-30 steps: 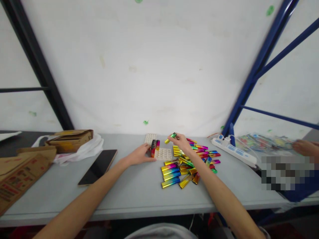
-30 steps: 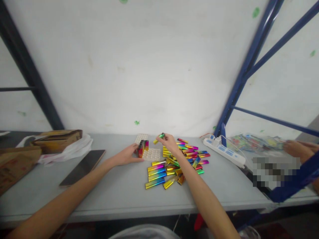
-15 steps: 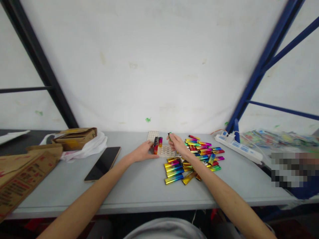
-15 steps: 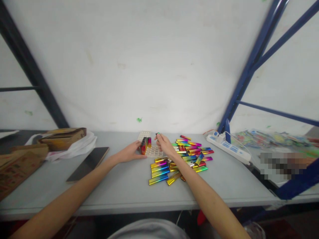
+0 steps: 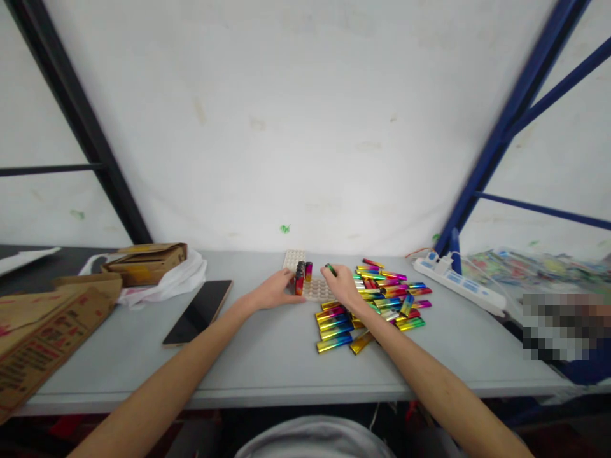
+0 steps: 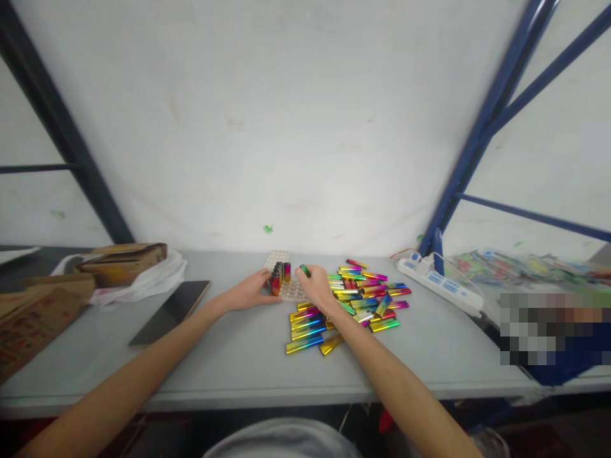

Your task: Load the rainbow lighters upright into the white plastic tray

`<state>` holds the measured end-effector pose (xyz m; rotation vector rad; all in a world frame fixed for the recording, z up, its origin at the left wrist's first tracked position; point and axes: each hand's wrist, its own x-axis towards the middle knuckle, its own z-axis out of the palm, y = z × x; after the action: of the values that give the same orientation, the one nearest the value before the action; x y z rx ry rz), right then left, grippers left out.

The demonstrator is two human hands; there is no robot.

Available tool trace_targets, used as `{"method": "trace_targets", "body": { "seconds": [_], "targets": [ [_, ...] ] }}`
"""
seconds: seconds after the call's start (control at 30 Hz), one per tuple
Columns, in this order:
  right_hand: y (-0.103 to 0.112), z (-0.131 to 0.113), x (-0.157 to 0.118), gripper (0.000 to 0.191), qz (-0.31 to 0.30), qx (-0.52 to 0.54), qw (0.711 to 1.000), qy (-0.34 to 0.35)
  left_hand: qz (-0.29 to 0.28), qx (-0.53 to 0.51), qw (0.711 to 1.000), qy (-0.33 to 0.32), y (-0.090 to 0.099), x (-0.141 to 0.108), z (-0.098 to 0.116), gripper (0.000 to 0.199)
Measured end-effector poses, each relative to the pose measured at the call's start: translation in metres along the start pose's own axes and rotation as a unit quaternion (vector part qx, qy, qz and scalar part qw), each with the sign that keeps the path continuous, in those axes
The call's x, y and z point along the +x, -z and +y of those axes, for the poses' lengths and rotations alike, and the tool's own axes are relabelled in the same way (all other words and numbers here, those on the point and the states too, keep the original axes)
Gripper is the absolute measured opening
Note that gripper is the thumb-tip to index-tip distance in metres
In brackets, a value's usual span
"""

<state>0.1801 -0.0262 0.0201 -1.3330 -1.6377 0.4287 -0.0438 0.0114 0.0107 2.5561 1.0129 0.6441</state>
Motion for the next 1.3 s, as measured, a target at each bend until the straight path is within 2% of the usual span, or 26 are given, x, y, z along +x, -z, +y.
{"method": "trace_targets", "body": {
  "seconds": [0.3, 0.57, 0.67, 0.77, 0.87, 1.07, 1.17, 1.3],
  "targets": [
    [0.000, 0.002, 0.000, 0.051, 0.007, -0.008, 1.000, 0.022, -0.002, -0.012, 1.000, 0.011, 0.001, -0.001, 0.003, 0.050],
    [-0.001, 0.004, 0.002, 0.037, 0.002, -0.026, 1.000, -0.003, -0.006, 0.001, 1.000, 0.013, 0.001, 0.000, 0.001, 0.050],
    [0.000, 0.005, 0.002, 0.041, 0.001, -0.034, 0.999, 0.001, -0.005, -0.004, 1.000, 0.012, 0.001, 0.000, 0.001, 0.051],
    [0.003, 0.003, 0.002, 0.044, -0.014, -0.039, 0.999, 0.032, -0.002, -0.016, 1.000, 0.015, 0.001, -0.001, 0.001, 0.053],
    [0.006, 0.002, 0.002, 0.037, -0.055, -0.056, 0.994, 0.079, -0.001, -0.018, 1.000, 0.014, 0.000, -0.001, 0.001, 0.054],
    [0.010, 0.000, 0.002, 0.038, -0.104, -0.175, 0.959, 0.199, 0.002, -0.019, 1.000, 0.017, 0.000, -0.002, 0.000, 0.055],
    [0.011, 0.000, 0.003, 0.038, -0.121, -0.187, 0.956, 0.191, -0.005, -0.019, 1.000, 0.013, 0.000, -0.002, 0.000, 0.056],
    [0.008, 0.002, 0.006, 0.038, -0.105, -0.192, 0.962, 0.162, -0.005, -0.031, 1.000, 0.000, 0.001, -0.002, 0.002, 0.062]
  ]
}}
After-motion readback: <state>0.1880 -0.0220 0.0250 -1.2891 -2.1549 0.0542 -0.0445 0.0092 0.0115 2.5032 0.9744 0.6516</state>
